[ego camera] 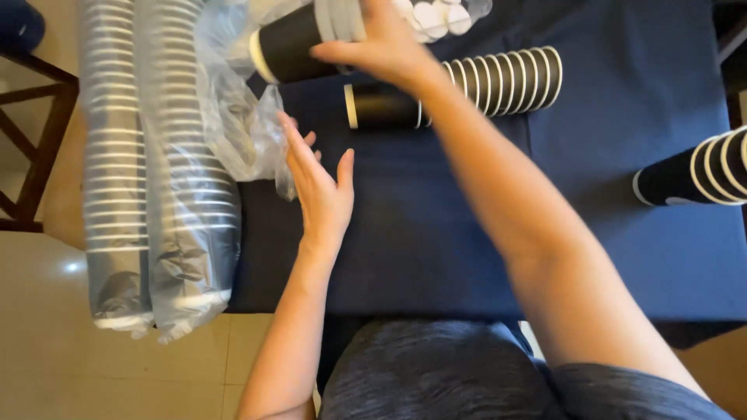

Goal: Applying circular logo stickers to paper coffee cups.

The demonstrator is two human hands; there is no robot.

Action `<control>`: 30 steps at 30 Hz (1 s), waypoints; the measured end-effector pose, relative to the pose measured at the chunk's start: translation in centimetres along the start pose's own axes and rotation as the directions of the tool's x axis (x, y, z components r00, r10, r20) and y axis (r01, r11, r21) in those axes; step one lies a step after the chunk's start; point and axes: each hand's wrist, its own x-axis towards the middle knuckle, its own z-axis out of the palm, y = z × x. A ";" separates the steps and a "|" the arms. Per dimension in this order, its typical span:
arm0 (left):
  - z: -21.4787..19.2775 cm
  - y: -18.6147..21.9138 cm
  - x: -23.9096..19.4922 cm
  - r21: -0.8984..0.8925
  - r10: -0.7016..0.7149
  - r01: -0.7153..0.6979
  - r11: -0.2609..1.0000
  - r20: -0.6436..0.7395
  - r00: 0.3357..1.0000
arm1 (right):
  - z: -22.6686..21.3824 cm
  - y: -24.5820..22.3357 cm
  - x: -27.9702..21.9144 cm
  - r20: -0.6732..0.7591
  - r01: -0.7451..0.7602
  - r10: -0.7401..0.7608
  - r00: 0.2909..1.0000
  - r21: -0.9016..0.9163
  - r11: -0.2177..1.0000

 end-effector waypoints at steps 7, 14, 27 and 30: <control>0.4 4.2 2.4 0.291 0.391 -0.377 0.879 0.012 0.921 | -12.3 -6.6 -10.4 0.046 -0.152 0.145 0.988 0.315 0.937; 3.1 7.7 2.1 0.426 0.542 -0.551 0.717 0.156 0.826 | -12.6 -8.7 -16.7 0.103 -0.431 0.419 0.902 0.223 0.874; 0.3 7.2 2.8 0.114 0.207 -0.265 0.957 0.368 0.906 | -13.1 -8.9 -15.2 0.228 -0.123 0.083 0.970 0.168 0.978; -0.9 8.1 3.1 0.051 -0.199 0.235 0.971 0.717 0.668 | -15.6 -9.9 -15.2 0.260 -0.048 0.031 0.965 0.060 0.997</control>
